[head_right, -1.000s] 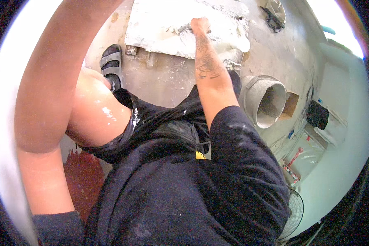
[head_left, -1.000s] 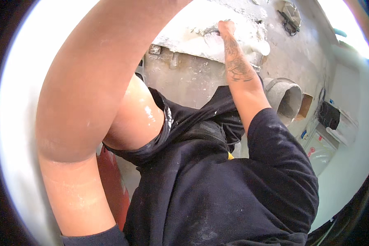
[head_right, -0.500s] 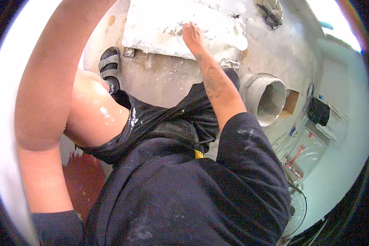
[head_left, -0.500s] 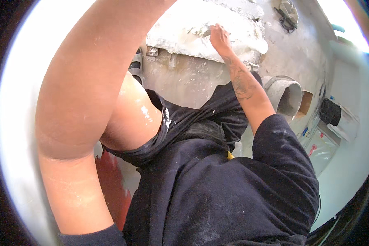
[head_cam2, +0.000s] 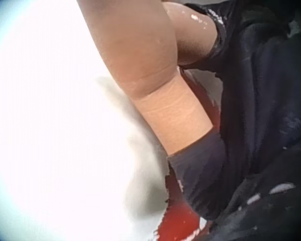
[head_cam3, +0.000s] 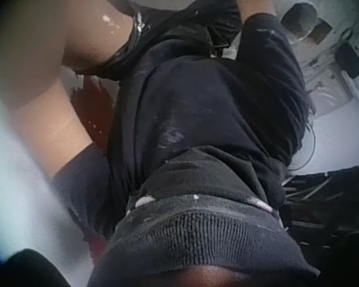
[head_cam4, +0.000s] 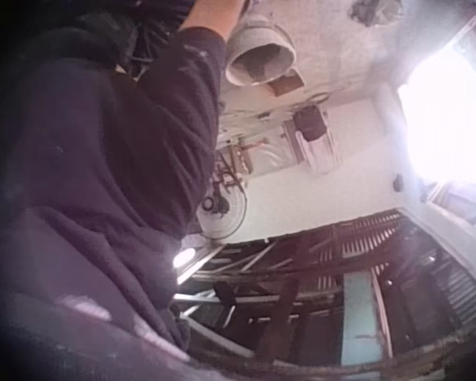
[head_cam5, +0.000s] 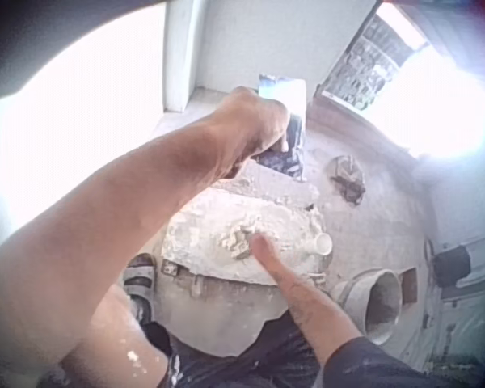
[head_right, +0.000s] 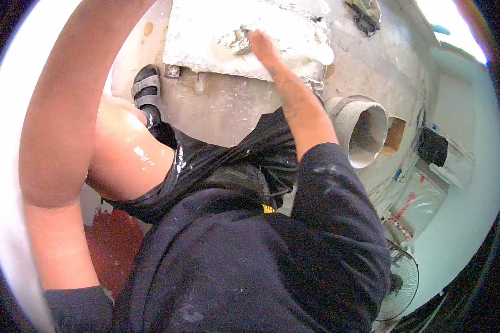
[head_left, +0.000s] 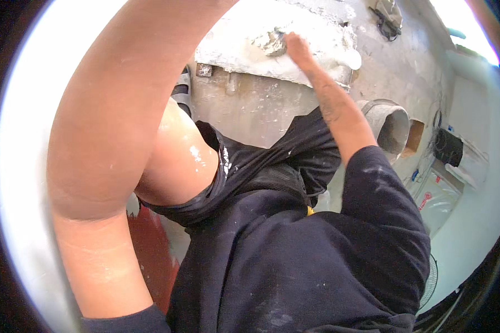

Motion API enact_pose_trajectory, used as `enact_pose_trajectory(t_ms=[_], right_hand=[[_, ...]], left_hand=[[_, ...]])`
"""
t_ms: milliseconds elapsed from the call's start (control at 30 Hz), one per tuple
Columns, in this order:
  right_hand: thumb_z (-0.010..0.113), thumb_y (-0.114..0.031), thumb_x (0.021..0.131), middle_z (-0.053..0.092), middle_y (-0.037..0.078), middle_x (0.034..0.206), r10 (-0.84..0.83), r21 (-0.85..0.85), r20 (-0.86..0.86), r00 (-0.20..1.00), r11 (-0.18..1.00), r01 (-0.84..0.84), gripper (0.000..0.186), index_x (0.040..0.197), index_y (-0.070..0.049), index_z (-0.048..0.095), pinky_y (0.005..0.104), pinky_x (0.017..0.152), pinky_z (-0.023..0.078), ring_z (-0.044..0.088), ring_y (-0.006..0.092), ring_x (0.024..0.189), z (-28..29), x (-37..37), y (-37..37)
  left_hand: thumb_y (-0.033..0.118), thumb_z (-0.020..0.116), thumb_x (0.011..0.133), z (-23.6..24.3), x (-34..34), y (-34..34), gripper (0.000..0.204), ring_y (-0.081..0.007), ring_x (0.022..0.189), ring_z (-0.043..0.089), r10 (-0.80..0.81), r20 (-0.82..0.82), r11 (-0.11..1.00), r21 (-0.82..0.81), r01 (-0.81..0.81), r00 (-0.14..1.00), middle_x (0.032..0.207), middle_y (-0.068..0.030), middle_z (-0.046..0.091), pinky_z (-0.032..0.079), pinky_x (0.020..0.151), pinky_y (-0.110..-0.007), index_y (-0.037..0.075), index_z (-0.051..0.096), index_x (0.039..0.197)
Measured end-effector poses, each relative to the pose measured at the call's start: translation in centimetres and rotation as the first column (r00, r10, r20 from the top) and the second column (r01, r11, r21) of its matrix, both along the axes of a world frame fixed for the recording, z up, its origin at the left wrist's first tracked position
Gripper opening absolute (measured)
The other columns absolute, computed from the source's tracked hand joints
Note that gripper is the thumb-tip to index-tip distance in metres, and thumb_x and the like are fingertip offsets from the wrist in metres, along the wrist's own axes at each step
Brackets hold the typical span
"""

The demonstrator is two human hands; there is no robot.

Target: Using putty knives to scrape and mix white plaster or joint compound on a board.

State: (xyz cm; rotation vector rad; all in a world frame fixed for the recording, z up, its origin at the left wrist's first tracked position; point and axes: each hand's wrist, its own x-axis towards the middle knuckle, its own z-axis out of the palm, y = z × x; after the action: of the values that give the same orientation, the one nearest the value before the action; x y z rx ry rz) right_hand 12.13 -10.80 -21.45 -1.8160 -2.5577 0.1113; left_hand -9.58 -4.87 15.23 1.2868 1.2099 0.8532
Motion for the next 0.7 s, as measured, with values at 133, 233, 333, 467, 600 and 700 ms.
enact_pose_trajectory(t_ms=[133,233,333,467,600,700], right_hand=[[0.046,-0.001,0.081,0.059,0.017,0.091,0.122,-0.016,-0.060,0.991,0.992,-0.123,0.018,0.092,-0.003,0.061,0.0435,0.080,0.048,0.060,0.0337,0.086,-0.2,0.9,-2.6],[0.046,-0.001,0.082,0.060,0.020,0.090,0.156,-0.144,-0.026,0.987,0.977,-0.159,0.020,0.094,-0.002,0.062,0.0431,0.078,0.050,0.060,0.0355,0.090,2.0,4.1,0.5],[0.047,-0.001,0.081,0.061,0.019,0.091,0.096,-0.152,-0.084,0.992,0.983,-0.108,0.020,0.094,-0.002,0.062,0.0427,0.077,0.050,0.060,0.0347,0.091,2.6,3.8,3.2],[0.050,-0.004,0.081,0.060,0.019,0.094,0.103,-0.016,0.100,0.990,0.995,-0.102,0.016,0.092,-0.001,0.061,0.0392,0.076,0.052,0.061,0.0298,0.093,0.0,-0.2,0.7],[0.049,-0.003,0.080,0.060,0.016,0.089,0.212,-0.038,0.073,0.975,0.977,-0.210,0.013,0.086,-0.003,0.060,0.0412,0.076,0.050,0.060,0.0306,0.091,-0.3,1.0,-0.6],[0.046,0.002,0.076,0.058,0.017,0.083,0.179,-0.101,-0.105,0.978,0.977,-0.190,0.018,0.082,-0.003,0.062,0.0442,0.072,0.048,0.059,0.0351,0.082,1.4,4.3,3.6]], left_hand=[[0.013,0.055,0.081,0.2,-0.1,0.1,0.020,-0.0206,0.067,0.062,0.007,-0.001,1.000,0.002,-0.007,1.000,0.082,-0.0159,0.065,0.045,0.057,-0.035,-0.001,0.067,0.091],[0.012,0.056,0.081,0.4,0.0,-0.1,0.020,-0.0209,0.068,0.062,0.008,-0.004,1.000,0.009,-0.008,1.000,0.083,-0.0162,0.065,0.045,0.058,-0.035,-0.001,0.067,0.091],[0.012,0.056,0.081,0.3,-0.1,0.0,0.020,-0.0211,0.068,0.063,0.015,-0.006,1.000,0.007,-0.015,1.000,0.083,-0.0164,0.066,0.046,0.059,-0.035,-0.001,0.066,0.091],[0.012,0.056,0.081,-0.1,-0.4,0.4,0.020,-0.0215,0.069,0.063,0.025,-0.014,1.000,-0.002,-0.025,1.000,0.084,-0.0168,0.066,0.047,0.060,-0.035,-0.001,0.066,0.092],[0.011,0.056,0.081,0.1,-0.8,0.5,0.020,-0.0218,0.070,0.063,0.036,-0.017,0.999,-0.002,-0.036,0.999,0.085,-0.0171,0.066,0.047,0.061,-0.035,-0.001,0.066,0.092],[0.011,0.056,0.080,0.3,-0.7,0.5,0.020,-0.0220,0.071,0.064,0.040,-0.017,0.999,-0.001,-0.040,0.999,0.085,-0.0173,0.066,0.048,0.061,-0.035,-0.002,0.066,0.093]])
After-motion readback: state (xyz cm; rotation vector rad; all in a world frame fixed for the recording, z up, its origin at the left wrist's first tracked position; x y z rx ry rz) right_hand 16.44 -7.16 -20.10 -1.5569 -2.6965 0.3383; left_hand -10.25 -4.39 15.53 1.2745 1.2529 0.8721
